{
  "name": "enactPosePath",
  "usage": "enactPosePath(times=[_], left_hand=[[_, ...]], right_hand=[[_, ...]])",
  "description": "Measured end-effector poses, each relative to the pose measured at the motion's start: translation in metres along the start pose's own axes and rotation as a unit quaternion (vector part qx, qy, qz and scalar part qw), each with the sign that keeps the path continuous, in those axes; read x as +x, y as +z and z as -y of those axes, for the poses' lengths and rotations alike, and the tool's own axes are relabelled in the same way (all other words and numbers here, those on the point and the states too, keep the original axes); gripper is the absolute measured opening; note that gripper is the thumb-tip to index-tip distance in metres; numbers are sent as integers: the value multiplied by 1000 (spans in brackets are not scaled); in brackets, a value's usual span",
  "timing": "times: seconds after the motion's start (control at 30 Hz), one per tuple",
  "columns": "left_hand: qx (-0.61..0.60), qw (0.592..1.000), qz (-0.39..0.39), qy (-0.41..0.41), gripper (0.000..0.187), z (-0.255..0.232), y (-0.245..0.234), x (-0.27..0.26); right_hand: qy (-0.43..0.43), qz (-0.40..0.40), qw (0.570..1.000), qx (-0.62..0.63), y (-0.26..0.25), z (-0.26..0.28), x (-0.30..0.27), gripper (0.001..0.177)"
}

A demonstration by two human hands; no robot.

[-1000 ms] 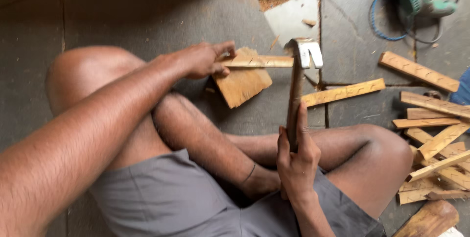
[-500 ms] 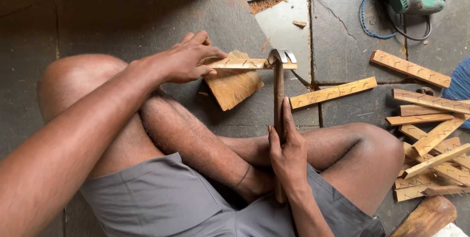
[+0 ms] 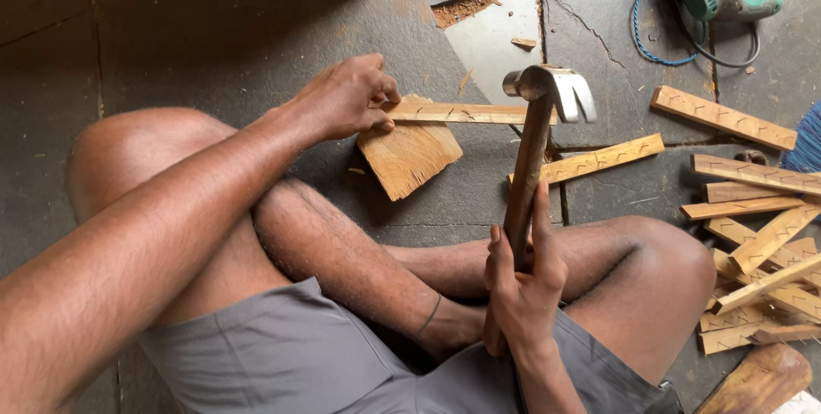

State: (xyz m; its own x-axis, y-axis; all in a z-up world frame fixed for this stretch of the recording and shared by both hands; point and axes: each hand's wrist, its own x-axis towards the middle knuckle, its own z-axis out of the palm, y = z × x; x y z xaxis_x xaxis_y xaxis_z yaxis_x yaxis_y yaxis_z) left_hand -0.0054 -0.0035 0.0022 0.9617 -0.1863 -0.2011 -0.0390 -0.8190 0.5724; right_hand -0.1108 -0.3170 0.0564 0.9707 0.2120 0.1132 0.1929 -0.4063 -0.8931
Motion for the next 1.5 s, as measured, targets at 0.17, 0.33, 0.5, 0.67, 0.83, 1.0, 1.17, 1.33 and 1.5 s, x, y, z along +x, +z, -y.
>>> enactPosePath(times=[0.17, 0.33, 0.5, 0.67, 0.83, 1.0, 1.17, 1.33, 1.5], left_hand=[[-27, 999, 12, -23, 34, 2, 2, 4], [-11, 999, 24, -21, 27, 0, 2, 7], [-25, 999, 14, -23, 27, -1, 0, 5], [-27, 1000, 4, 7, 27, 5, 5, 6], [-6, 998, -40, 39, 29, 2, 1, 2], [-12, 1000, 4, -14, 32, 3, 7, 1], [-3, 1000, 4, 7, 29, -1, 2, 1], [-6, 1000, 0, 4, 32, -5, -1, 4], [-3, 1000, 1, 12, 29, 0, 4, 6]], right_hand=[[-59, 1, 997, -49, 3, 7, 4, 70], [18, 98, 986, -136, 4, 11, 15, 74], [-90, 96, 983, -126, 5, 11, 21, 76], [-15, 27, 991, -131, 8, 11, 11, 71], [-61, 98, 982, -147, 12, 9, 14, 76], [123, 119, 963, -206, 11, 4, 13, 76], [31, 77, 988, -130, 8, 3, 12, 76], [-12, 55, 991, -125, 8, 3, 7, 77], [-91, 79, 985, -125, 13, 2, 13, 82]])
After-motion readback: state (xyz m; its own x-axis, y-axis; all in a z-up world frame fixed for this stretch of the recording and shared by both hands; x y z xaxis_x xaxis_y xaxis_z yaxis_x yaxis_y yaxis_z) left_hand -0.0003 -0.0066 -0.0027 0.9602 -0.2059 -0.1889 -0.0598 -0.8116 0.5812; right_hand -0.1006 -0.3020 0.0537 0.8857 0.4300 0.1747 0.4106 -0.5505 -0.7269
